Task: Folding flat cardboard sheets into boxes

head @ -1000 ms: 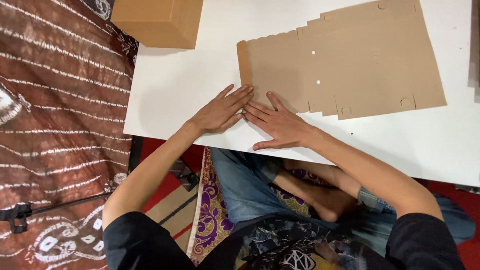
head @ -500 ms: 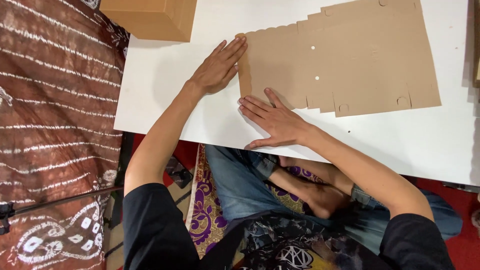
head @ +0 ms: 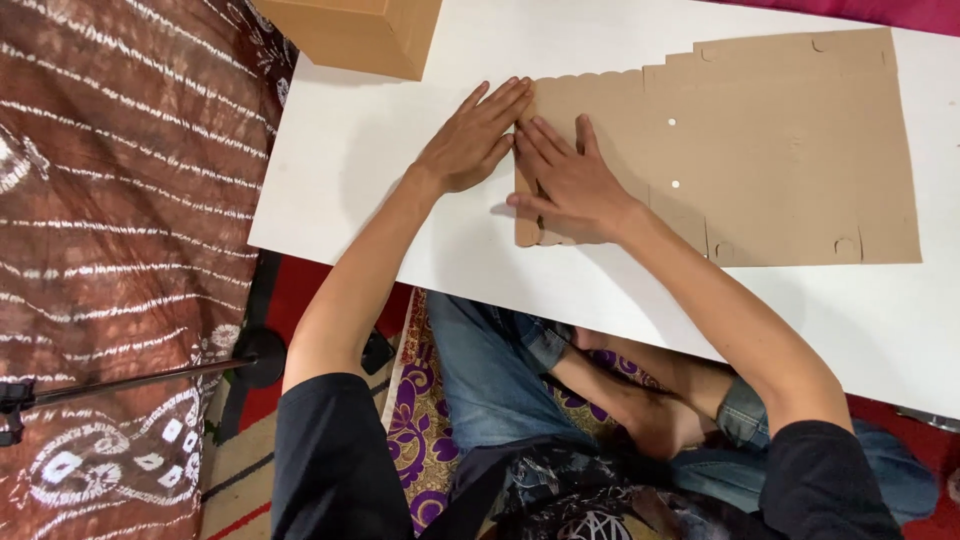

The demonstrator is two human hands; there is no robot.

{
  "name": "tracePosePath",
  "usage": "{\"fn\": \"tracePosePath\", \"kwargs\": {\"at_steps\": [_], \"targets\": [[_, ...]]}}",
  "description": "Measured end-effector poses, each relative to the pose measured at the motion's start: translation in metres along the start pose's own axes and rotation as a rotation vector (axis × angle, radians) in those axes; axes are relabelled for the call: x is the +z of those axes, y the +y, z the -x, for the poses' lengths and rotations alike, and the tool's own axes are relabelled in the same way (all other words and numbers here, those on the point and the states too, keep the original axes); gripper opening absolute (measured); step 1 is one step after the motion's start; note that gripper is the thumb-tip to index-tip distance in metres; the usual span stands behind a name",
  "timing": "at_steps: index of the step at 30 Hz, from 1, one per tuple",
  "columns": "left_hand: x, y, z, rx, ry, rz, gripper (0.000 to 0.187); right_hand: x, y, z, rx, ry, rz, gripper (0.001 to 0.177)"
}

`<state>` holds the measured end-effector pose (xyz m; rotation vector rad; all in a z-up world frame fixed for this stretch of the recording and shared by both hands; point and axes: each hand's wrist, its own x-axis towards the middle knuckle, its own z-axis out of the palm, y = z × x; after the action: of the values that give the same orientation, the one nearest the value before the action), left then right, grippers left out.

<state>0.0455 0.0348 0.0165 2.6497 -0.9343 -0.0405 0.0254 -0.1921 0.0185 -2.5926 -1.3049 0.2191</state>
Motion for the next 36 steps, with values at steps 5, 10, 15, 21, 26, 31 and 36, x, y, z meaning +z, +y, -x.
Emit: {"fn": "tracePosePath", "kwargs": {"at_steps": [5,10,15,21,26,31,36], "targets": [[0.006,-0.005,0.0,0.007,0.078,0.072,0.052,0.0,0.01,-0.005,-0.051,0.03,-0.012,0.092],[0.005,-0.003,0.002,-0.011,0.057,0.08,0.052,-0.006,-0.019,0.025,-0.078,-0.051,-0.073,0.108],[0.005,-0.003,0.001,-0.012,0.038,0.049,0.054,0.021,-0.035,0.062,-0.211,0.065,0.012,0.105],[0.005,-0.002,0.001,-0.006,0.037,0.036,0.054,0.034,-0.046,0.093,-0.27,0.048,0.119,0.1],[0.006,-0.003,0.001,-0.004,0.03,0.011,0.055,0.013,-0.028,0.056,-0.215,-0.015,0.019,0.093],[0.004,-0.002,0.002,-0.013,0.038,0.053,0.055,-0.017,-0.011,0.01,-0.029,-0.12,-0.079,0.099],[0.005,-0.004,0.002,-0.001,0.056,0.073,0.054,-0.005,0.007,-0.003,-0.079,0.008,0.005,0.096]]}}
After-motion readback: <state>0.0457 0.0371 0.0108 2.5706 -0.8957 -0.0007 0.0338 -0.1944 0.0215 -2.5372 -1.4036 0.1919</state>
